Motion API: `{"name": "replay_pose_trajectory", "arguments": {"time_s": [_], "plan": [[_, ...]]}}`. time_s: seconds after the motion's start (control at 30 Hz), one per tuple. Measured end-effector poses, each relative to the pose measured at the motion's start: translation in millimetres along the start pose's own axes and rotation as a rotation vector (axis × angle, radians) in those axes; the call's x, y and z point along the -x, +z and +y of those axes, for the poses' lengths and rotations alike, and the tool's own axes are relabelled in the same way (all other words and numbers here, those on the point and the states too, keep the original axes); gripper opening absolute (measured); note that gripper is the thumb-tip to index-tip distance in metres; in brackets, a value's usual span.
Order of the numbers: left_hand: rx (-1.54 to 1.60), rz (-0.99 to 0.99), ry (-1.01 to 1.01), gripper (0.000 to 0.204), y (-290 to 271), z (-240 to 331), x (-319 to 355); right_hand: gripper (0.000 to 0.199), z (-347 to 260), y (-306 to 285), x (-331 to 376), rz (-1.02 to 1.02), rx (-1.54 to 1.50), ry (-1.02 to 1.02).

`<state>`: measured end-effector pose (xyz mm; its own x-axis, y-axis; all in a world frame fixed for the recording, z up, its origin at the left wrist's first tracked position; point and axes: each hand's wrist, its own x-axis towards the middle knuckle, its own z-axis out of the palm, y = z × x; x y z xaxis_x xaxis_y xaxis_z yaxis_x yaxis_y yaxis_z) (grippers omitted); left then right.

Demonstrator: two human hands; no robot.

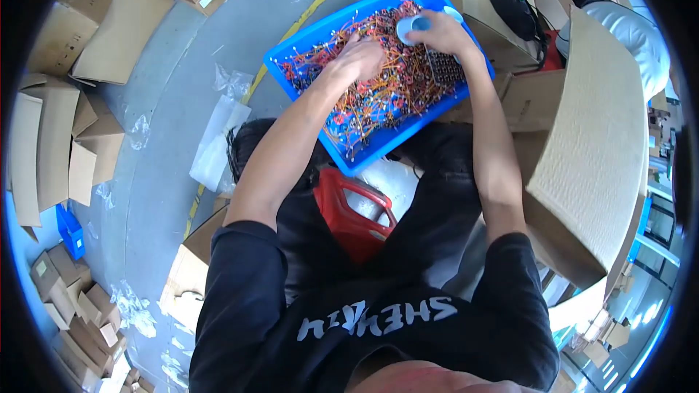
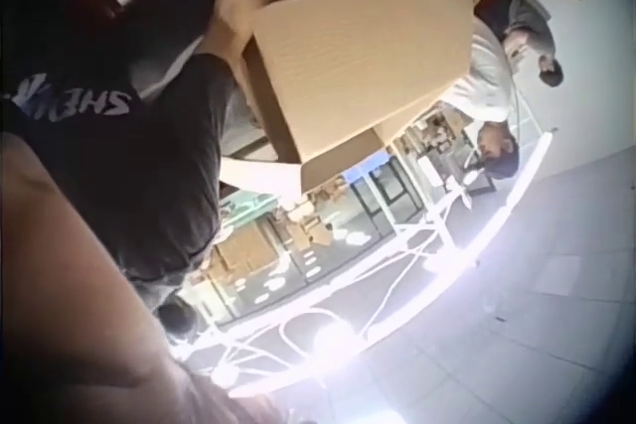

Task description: The person is manually packaging small electronic resistors into white plastic containers.

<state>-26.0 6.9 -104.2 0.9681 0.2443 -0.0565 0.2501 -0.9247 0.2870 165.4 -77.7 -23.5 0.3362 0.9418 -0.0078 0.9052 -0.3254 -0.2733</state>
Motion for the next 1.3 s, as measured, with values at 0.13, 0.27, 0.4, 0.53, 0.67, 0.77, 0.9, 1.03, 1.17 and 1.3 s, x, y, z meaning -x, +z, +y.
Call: {"name": "replay_pose_trajectory", "arguments": {"time_s": [0.13, 0.27, 0.4, 0.53, 0.67, 0.77, 0.9, 1.03, 1.17, 1.3], "plan": [[0.405, -0.165, -0.103, 0.014, -38, -13, -6, 0.08, 22, 6, -3, -0.108, -0.161, 0.143], [0.76, -0.006, -0.122, 0.016, -38, -34, -11, 0.09, 5, 13, 3, -0.362, -0.195, 0.078], [0.979, 0.174, -0.107, 0.019, -54, -31, -22, 0.097, -17, 21, 11, -0.488, -0.054, -0.055], [1.172, 0.217, -0.157, 0.021, -81, -8, -16, 0.075, -19, 12, 21, -0.387, 0.024, 0.063], [1.188, 0.246, -0.184, 0.022, -95, 2, -12, 0.059, -14, -14, 32, 0.01, -0.599, -0.103], [1.262, 0.269, -0.145, 0.021, -96, 14, -16, 0.036, -14, -15, 34, 0.079, -0.864, -0.165], [1.266, 0.267, -0.141, 0.024, -94, 11, -14, 0.028, -6, -8, 23, 0.103, -0.806, -0.213], [0.685, 0.119, -0.349, 0.032, -82, -4, -7, 0.022, 15, -4, 21, 0.177, -0.398, -0.055], [0.064, -0.171, -0.409, 0.05, -47, -2, -6, 0.019, 32, 5, 18, 0.263, -0.29, -0.025], [0.127, 0.131, -0.067, 0.065, -26, -8, -7, 0.021, 24, -4, 15, 0.431, -0.391, -0.066]]}}
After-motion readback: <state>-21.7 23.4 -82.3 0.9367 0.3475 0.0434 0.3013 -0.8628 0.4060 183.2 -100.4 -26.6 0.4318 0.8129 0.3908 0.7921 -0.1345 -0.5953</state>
